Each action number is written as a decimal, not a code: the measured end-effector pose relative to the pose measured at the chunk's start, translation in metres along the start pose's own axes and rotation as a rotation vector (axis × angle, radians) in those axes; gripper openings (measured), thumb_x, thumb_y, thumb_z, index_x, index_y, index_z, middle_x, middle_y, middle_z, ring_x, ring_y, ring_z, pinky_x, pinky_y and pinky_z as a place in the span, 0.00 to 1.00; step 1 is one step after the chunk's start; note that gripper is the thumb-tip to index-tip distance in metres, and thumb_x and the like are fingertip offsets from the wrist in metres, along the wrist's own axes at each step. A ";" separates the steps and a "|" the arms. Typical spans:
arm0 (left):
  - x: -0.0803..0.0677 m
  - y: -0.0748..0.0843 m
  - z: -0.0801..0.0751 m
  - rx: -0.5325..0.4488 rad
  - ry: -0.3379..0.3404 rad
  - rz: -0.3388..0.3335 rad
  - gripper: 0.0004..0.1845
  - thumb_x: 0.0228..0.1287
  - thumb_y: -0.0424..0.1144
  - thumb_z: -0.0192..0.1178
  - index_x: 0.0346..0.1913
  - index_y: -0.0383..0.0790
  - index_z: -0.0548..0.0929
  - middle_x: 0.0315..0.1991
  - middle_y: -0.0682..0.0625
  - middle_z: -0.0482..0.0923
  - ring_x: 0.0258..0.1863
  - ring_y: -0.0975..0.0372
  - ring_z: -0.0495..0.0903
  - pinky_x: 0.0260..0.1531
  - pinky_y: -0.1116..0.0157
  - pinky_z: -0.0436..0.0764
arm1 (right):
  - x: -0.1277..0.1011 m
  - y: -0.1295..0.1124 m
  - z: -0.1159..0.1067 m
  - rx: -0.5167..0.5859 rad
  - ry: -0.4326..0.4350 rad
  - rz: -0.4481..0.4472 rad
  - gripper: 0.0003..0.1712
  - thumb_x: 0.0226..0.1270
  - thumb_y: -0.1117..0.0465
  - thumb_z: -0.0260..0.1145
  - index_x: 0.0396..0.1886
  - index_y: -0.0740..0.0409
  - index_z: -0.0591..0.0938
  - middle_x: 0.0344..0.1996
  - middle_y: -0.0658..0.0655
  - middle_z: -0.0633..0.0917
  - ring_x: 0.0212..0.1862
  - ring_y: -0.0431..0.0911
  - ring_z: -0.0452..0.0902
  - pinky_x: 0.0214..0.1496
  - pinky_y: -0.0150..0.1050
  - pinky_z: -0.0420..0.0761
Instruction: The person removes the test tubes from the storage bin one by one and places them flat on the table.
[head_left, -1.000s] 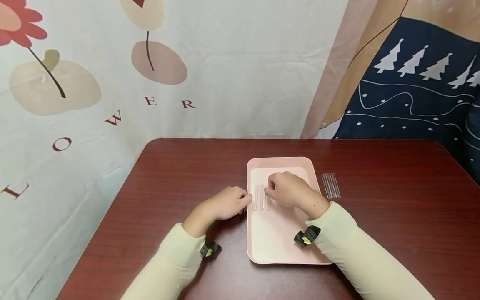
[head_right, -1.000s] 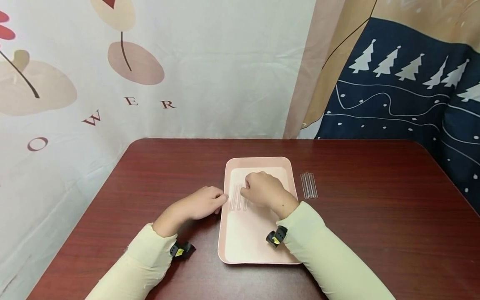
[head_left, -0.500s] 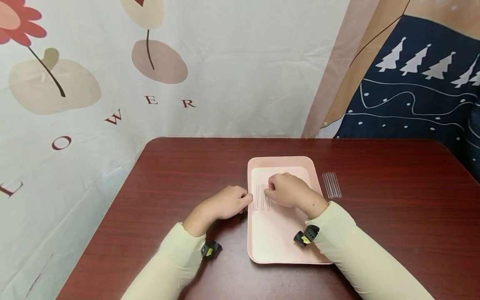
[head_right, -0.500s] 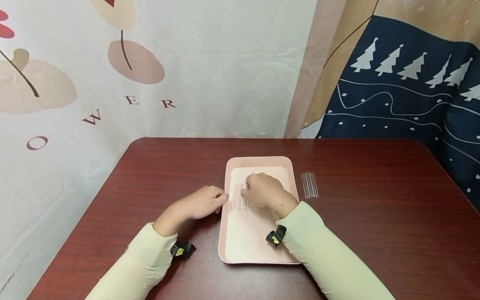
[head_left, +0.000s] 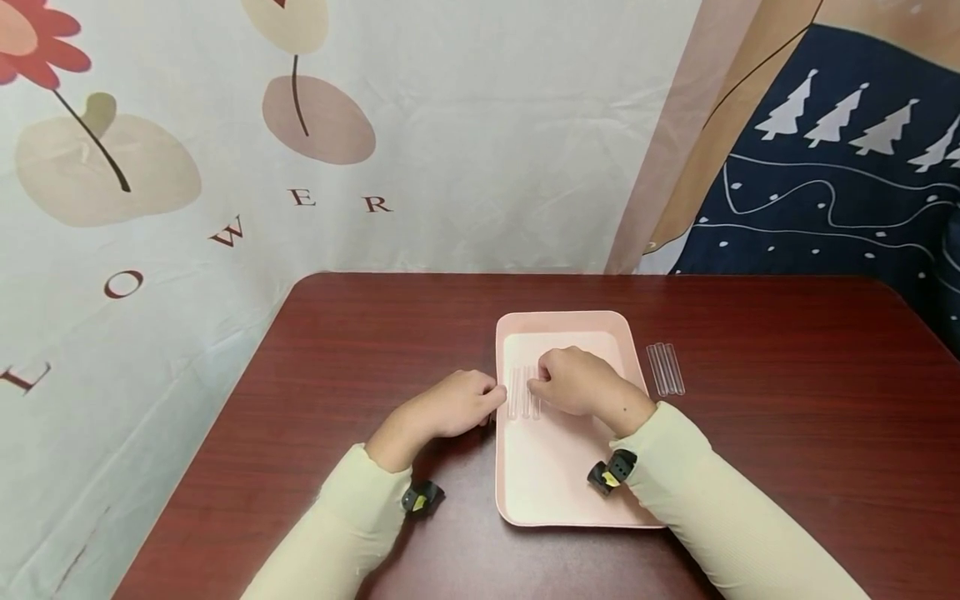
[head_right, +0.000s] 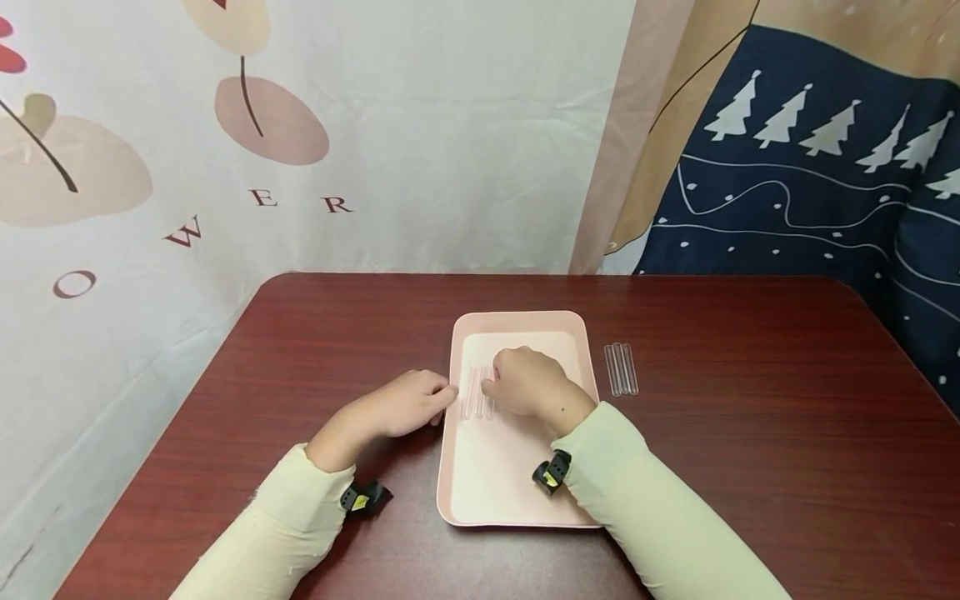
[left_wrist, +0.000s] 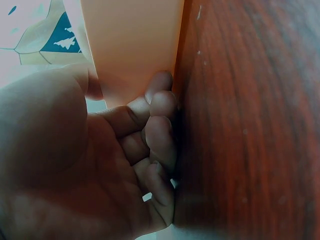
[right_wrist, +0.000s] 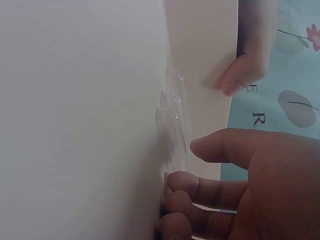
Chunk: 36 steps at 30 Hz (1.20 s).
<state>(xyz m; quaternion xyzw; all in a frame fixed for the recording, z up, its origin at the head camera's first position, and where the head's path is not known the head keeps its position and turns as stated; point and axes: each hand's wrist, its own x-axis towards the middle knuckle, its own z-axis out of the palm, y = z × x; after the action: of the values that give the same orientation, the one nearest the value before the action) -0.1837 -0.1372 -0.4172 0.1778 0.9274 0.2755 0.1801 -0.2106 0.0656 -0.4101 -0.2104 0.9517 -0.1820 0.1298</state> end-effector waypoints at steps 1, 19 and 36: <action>0.000 0.000 0.000 0.001 0.000 0.000 0.20 0.68 0.43 0.44 0.19 0.45 0.77 0.15 0.56 0.75 0.17 0.65 0.72 0.24 0.67 0.72 | 0.000 0.000 0.000 0.000 0.000 0.000 0.19 0.65 0.53 0.62 0.15 0.51 0.73 0.15 0.50 0.73 0.22 0.44 0.69 0.25 0.36 0.67; 0.002 -0.001 0.000 0.010 -0.015 0.001 0.20 0.68 0.43 0.44 0.19 0.45 0.78 0.15 0.56 0.75 0.17 0.64 0.73 0.25 0.67 0.73 | -0.001 0.001 0.000 0.002 0.000 -0.014 0.20 0.64 0.54 0.62 0.13 0.51 0.70 0.14 0.49 0.69 0.22 0.44 0.67 0.26 0.36 0.66; 0.002 0.000 -0.001 0.014 -0.013 0.000 0.21 0.69 0.44 0.44 0.19 0.46 0.77 0.15 0.56 0.75 0.17 0.65 0.73 0.26 0.67 0.73 | 0.000 0.002 0.003 -0.003 -0.015 -0.029 0.18 0.63 0.54 0.63 0.15 0.51 0.70 0.15 0.49 0.69 0.23 0.43 0.67 0.27 0.35 0.65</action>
<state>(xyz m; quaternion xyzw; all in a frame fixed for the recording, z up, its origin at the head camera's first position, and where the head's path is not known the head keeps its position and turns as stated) -0.1859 -0.1372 -0.4169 0.1809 0.9281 0.2678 0.1848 -0.2105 0.0665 -0.4135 -0.2258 0.9478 -0.1812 0.1338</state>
